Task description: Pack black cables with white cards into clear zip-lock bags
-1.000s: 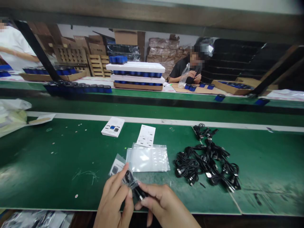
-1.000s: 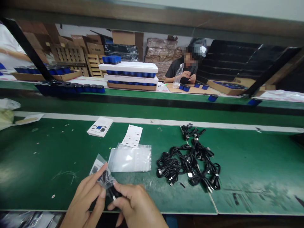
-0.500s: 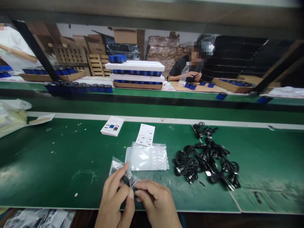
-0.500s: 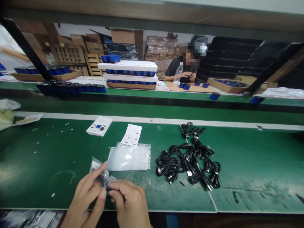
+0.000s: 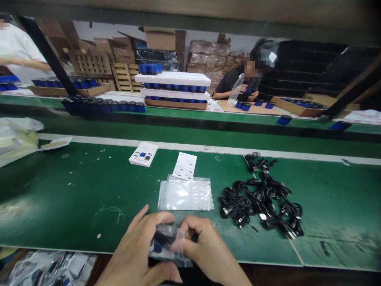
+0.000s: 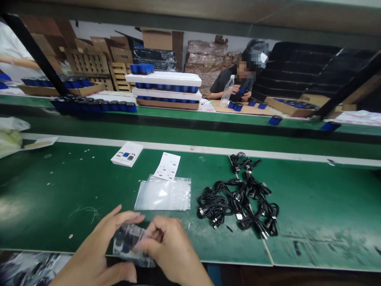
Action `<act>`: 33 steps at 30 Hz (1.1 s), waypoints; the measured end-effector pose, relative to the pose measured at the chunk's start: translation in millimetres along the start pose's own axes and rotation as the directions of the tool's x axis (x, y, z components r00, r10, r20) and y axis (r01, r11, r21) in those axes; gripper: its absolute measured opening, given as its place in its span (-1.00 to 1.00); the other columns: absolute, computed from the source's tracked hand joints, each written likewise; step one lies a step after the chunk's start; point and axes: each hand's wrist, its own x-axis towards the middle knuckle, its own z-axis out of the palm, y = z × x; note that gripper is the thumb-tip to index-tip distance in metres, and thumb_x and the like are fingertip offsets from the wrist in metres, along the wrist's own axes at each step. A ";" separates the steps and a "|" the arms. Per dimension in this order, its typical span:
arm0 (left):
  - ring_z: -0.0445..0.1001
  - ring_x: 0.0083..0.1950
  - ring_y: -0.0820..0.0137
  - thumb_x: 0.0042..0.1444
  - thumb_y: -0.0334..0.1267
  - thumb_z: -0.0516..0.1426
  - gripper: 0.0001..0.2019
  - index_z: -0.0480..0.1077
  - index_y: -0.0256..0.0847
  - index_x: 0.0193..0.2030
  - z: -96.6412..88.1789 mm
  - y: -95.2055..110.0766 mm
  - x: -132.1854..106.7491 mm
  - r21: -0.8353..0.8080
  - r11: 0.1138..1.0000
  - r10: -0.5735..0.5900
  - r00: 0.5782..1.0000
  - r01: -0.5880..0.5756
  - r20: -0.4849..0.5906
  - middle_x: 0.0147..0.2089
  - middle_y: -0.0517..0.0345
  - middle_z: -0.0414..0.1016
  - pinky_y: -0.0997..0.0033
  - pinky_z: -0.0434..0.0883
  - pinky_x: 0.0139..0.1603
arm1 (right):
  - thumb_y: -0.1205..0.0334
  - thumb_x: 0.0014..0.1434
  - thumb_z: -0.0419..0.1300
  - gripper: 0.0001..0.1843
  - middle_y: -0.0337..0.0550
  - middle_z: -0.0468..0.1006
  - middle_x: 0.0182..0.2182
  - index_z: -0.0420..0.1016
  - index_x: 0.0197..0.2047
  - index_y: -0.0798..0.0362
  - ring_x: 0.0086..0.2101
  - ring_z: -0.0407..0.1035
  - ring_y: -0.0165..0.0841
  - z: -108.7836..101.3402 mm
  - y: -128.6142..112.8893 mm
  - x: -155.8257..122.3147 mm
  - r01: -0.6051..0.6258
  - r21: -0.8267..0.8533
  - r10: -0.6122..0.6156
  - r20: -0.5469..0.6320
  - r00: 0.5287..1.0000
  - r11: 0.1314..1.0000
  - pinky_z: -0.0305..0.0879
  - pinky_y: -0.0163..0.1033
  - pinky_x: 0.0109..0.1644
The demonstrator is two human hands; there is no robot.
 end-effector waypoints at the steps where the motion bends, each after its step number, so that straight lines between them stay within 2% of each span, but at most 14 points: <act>1: 0.52 -0.06 0.12 -0.18 -0.05 0.31 -0.44 0.34 -0.02 0.03 -3.7 -1.7 2.1 -0.006 0.999 -0.048 0.997 0.048 0.062 -0.18 0.13 0.60 0.12 0.42 -0.01 | 0.47 -0.11 0.26 -0.84 -0.38 0.37 -0.64 0.37 -0.58 0.08 -0.56 0.20 -0.50 -0.9 -1.4 -0.4 0.008 0.009 -0.008 0.014 1.000 1.000 0.12 -0.41 -0.47; 2: 0.56 -0.14 0.17 -0.18 -0.09 0.31 -0.44 0.37 -0.01 0.04 -6.5 -2.5 4.4 -0.018 0.996 -0.087 0.990 0.089 0.115 -0.23 0.18 0.61 0.23 0.48 -0.12 | 0.46 -0.11 0.26 -0.88 -0.35 0.41 -0.60 0.43 -0.52 0.09 -0.53 0.25 -0.48 -1.4 -2.0 -0.6 0.017 0.041 -0.018 0.016 1.000 0.999 0.17 -0.39 -0.42; 4: 0.57 -0.30 0.30 -0.11 -0.15 0.27 -0.60 0.46 0.02 -0.05 -9.1 -0.9 9.0 -0.072 0.986 -0.136 0.975 0.150 0.175 -0.31 0.25 0.60 0.40 0.49 -0.28 | 0.38 -0.04 0.26 -0.90 -0.29 0.47 -0.52 0.47 -0.36 0.09 -0.47 0.33 -0.43 -1.6 -1.3 -0.9 0.026 0.153 -0.025 -0.011 1.000 0.988 0.25 -0.34 -0.34; 6: 0.53 -0.42 0.39 -0.03 -0.16 0.21 -0.80 0.53 -0.01 -0.22 -8.8 3.8 12.7 -0.145 0.965 -0.198 0.968 0.220 0.152 -0.39 0.27 0.55 0.50 0.45 -0.39 | 0.26 0.02 0.25 -0.82 -0.22 0.50 -0.44 0.47 -0.25 0.09 -0.40 0.38 -0.40 -2.1 1.6 -2.3 0.032 0.230 -0.022 -0.049 0.999 0.973 0.29 -0.30 -0.29; 8: 0.46 -0.49 0.45 0.01 -0.17 0.18 -0.89 0.53 -0.06 -0.38 -7.2 8.5 14.4 -0.227 0.930 -0.268 0.956 0.289 0.120 -0.47 0.28 0.45 0.56 0.38 -0.48 | 0.21 0.01 0.28 -0.73 -0.18 0.52 -0.38 0.47 -0.18 0.08 -0.36 0.39 -0.37 -2.6 6.0 -4.8 0.055 0.200 -0.046 -0.050 0.998 0.978 0.30 -0.28 -0.26; 12: 0.41 -0.50 0.47 0.05 -0.11 0.16 -0.80 0.52 -0.11 -0.47 -4.0 9.7 12.5 -0.341 0.880 -0.299 0.944 0.330 0.141 -0.50 0.27 0.36 0.57 0.33 -0.50 | 0.23 0.05 0.26 -0.91 -0.23 0.49 -0.51 0.51 -0.39 0.08 -0.45 0.34 -0.39 -2.0 13.2 -9.0 0.063 0.024 -0.061 -0.056 0.997 0.998 0.24 -0.32 -0.35; 14: 0.41 -0.48 0.47 0.09 -0.07 0.13 -0.78 0.52 -0.11 -0.43 -3.3 5.8 10.7 -0.371 0.865 -0.298 0.941 0.338 0.162 -0.47 0.26 0.38 0.57 0.34 -0.48 | 0.23 0.10 0.21 -0.85 -0.25 0.45 -0.56 0.48 -0.47 0.08 -0.48 0.31 -0.40 -1.6 12.9 -9.1 0.060 -0.028 -0.063 -0.100 0.993 0.998 0.21 -0.33 -0.38; 17: 0.44 -0.42 0.45 0.16 -0.07 0.06 -0.75 0.48 -0.12 -0.35 -3.7 -3.4 8.0 -0.394 0.849 -0.297 0.934 0.353 0.198 -0.39 0.22 0.43 0.58 0.38 -0.46 | 0.23 0.12 0.16 -0.83 -0.25 0.44 -0.54 0.44 -0.48 0.08 -0.47 0.30 -0.40 -3.1 8.1 -7.9 0.081 -0.121 -0.098 -0.137 0.986 0.989 0.19 -0.32 -0.37; 22: 0.45 -0.40 0.44 0.20 -0.09 0.02 -0.74 0.45 -0.12 -0.38 -5.9 -15.9 2.1 -0.333 0.877 -0.276 0.931 0.346 0.238 -0.40 0.23 0.44 0.58 0.38 -0.43 | 0.24 0.16 0.08 -0.80 -0.25 0.41 -0.53 0.38 -0.47 0.06 -0.47 0.30 -0.39 -6.5 3.5 -7.3 0.114 -0.263 -0.153 -0.132 0.979 0.958 0.19 -0.32 -0.37; 25: 0.45 -0.41 0.44 0.21 -0.12 0.02 -0.74 0.45 -0.10 -0.40 -7.3 -17.1 -0.3 -0.261 0.919 -0.243 0.946 0.296 0.216 -0.43 0.25 0.44 0.58 0.37 -0.42 | 0.26 0.18 0.07 -0.80 -0.25 0.40 -0.52 0.36 -0.48 0.06 -0.46 0.30 -0.39 -5.5 4.8 -8.3 0.138 -0.321 -0.184 -0.119 0.976 0.937 0.18 -0.33 -0.37; 29: 0.45 -0.44 0.47 0.21 -0.17 0.03 -0.77 0.44 -0.10 -0.41 -10.0 -14.4 -0.7 -0.196 0.959 -0.177 0.972 0.205 0.154 -0.45 0.27 0.44 0.60 0.34 -0.44 | 0.26 0.19 0.07 -0.80 -0.26 0.41 -0.52 0.36 -0.47 0.06 -0.46 0.30 -0.40 -3.6 4.9 -9.4 0.133 -0.327 -0.178 -0.109 0.978 0.936 0.18 -0.34 -0.36; 33: 0.43 -0.44 0.48 0.21 -0.19 0.03 -0.76 0.40 -0.13 -0.44 -9.9 -9.1 -1.2 -0.218 0.957 -0.174 0.980 0.190 0.092 -0.46 0.27 0.41 0.60 0.32 -0.42 | 0.24 0.20 0.07 -0.79 -0.26 0.40 -0.52 0.37 -0.46 0.05 -0.46 0.28 -0.40 -3.3 4.3 -9.0 0.147 -0.266 -0.182 -0.109 0.977 0.953 0.17 -0.34 -0.36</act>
